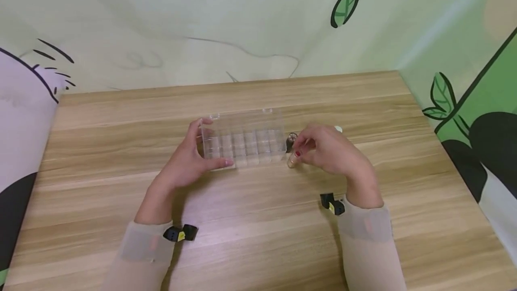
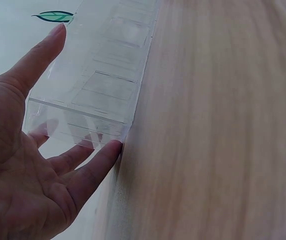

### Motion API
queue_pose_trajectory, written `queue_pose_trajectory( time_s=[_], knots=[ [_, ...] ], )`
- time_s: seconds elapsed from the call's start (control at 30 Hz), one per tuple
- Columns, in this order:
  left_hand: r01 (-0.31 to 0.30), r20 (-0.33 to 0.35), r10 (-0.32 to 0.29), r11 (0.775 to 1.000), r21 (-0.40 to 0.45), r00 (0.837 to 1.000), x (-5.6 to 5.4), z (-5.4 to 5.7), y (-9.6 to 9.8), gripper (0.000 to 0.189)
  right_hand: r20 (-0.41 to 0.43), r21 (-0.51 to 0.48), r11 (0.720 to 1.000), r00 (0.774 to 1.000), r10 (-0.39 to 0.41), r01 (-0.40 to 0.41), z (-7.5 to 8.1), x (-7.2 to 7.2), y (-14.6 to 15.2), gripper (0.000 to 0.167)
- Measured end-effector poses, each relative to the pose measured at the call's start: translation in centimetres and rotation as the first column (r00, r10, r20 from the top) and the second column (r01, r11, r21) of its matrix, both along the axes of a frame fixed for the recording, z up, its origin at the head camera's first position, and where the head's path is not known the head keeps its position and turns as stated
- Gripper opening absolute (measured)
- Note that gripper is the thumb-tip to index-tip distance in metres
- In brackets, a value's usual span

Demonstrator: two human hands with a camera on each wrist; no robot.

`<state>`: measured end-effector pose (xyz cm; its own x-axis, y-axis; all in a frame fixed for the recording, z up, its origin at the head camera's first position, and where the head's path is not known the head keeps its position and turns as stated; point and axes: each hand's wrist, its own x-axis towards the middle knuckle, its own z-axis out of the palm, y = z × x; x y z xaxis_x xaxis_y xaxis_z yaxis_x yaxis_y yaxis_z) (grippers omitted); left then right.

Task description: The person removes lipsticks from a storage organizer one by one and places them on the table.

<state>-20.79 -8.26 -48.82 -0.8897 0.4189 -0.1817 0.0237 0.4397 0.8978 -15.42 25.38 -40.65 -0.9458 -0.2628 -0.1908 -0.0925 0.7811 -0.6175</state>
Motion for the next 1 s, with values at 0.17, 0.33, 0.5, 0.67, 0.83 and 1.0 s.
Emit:
queue_pose_trajectory(
  time_s=[0.17, 0.33, 0.5, 0.67, 0.83, 1.0],
  knots=[
    [0.002, 0.004, -0.002, 1.000, -0.001, 1.000, 0.25, -0.15, 0.15, 0.108, 0.023, 0.002, 1.000, 1.000, -0.002, 0.002, -0.34, 0.09, 0.04, 0.017],
    [-0.014, 0.016, 0.014, 1.000, -0.018, 1.000, 0.48, -0.10, -0.15, 0.108, 0.019, 0.007, 1.000, 1.000, 0.017, -0.018, -0.56, -0.17, -0.36, 0.023],
    [-0.008, 0.013, 0.008, 1.000, -0.028, 1.000, 0.40, -0.06, -0.30, 0.108, 0.010, 0.028, 0.999, 1.000, 0.029, -0.029, -0.51, -0.32, -0.68, 0.021],
    [-0.003, 0.008, 0.003, 1.000, -0.027, 1.000, 0.38, -0.19, -0.28, 0.108, 0.022, 0.033, 0.999, 0.999, 0.027, -0.028, -0.43, -0.31, -0.64, 0.021],
    [-0.004, 0.002, 0.005, 1.000, -0.025, 1.000, 0.39, -0.03, -0.23, 0.108, 0.023, 0.041, 0.999, 1.000, 0.020, -0.021, -0.29, -0.25, -0.52, 0.022],
    [0.011, -0.019, -0.011, 1.000, -0.017, 1.000, 0.20, 0.07, 0.01, 0.107, 0.005, 0.022, 0.999, 1.000, -0.030, 0.029, 0.12, 0.11, -0.05, 0.030]
  ],
)
